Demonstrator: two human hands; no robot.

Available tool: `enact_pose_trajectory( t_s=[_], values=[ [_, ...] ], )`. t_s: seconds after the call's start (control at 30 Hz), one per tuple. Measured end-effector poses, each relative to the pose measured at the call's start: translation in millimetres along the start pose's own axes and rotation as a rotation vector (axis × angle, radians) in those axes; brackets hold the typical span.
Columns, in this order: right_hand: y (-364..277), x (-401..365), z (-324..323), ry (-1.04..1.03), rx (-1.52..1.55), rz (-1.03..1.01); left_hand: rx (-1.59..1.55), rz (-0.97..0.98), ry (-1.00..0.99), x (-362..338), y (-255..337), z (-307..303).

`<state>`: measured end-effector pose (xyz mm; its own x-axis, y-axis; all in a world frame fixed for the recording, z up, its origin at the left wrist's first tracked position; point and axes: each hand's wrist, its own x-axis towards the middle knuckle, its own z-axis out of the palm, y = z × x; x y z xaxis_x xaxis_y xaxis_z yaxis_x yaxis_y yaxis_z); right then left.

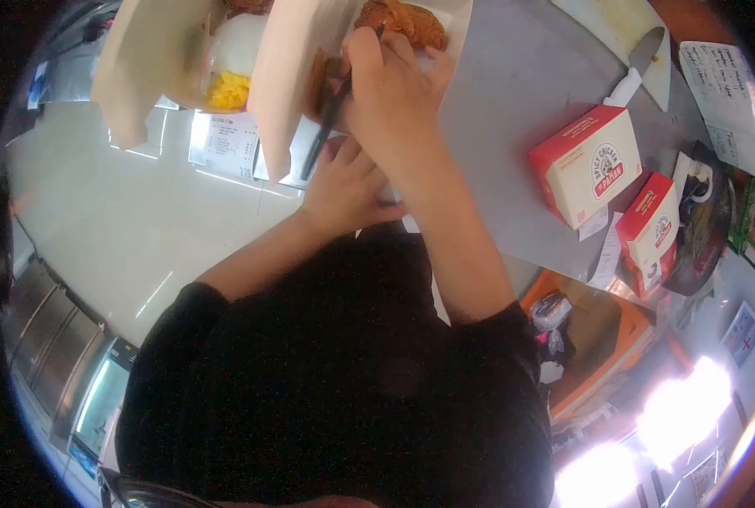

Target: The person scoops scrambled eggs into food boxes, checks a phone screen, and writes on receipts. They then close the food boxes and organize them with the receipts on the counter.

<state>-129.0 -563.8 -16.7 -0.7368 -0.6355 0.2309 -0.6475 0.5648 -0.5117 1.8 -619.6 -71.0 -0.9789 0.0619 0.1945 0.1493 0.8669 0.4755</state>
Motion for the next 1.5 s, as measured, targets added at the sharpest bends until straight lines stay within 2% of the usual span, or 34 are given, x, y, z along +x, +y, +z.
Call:
enact_pose_trajectory(
  t_s=[0.03, 0.17, 0.23, 0.3, 0.37, 0.43, 0.5, 0.53, 0.6, 0.77, 0.83, 1.27, 1.43, 1.5],
  values=[
    [2, 2, 0, -0.055, -0.004, 0.035, -0.030, -0.026, -0.022, 0, -1, 2],
    [15, -7, -25, 0.007, -0.014, -0.002, 0.005, -0.006, 0.013, 2, 1, -5],
    [42, -15, -36, 0.429, 0.274, -0.152, 0.033, -0.012, -0.034, 3, 1, -8],
    [56, -52, -59, 0.441, 0.869, 0.149, 0.008, -0.012, -0.027, 3, 0, -5],
    [72, -80, -61, 0.628, 0.899, 0.225, -0.009, -0.014, -0.018, 4, 0, -4],
    [84, -116, -46, 0.696, 0.841, 0.266, 0.019, -0.011, -0.015, 5, 1, -5],
    [71, -139, -36, 0.417, 0.781, 0.255, 0.017, -0.009, -0.021, 6, 2, -6],
    [70, -143, -34, 0.415, 0.780, 0.263, 0.024, -0.004, -0.020, 6, 2, -6],
    [71, -148, -33, 0.041, 0.562, 0.137, 0.022, -0.007, -0.019, 6, 2, -5],
    [74, -151, -33, -0.023, 0.475, 0.255, 0.021, -0.017, -0.029, 6, 2, -4],
    [79, -153, -28, 0.031, 0.454, 0.222, 0.033, -0.013, -0.019, 6, 2, -2],
    [75, -149, -28, -0.006, 0.440, 0.157, 0.018, 0.009, 0.024, 5, -1, -2],
    [75, -150, -25, 0.024, 0.349, 0.123, 0.020, 0.008, 0.008, 5, 0, -3],
    [76, -153, -28, -0.003, 0.386, 0.164, 0.020, 0.010, 0.012, 5, 0, -3]
  ],
)
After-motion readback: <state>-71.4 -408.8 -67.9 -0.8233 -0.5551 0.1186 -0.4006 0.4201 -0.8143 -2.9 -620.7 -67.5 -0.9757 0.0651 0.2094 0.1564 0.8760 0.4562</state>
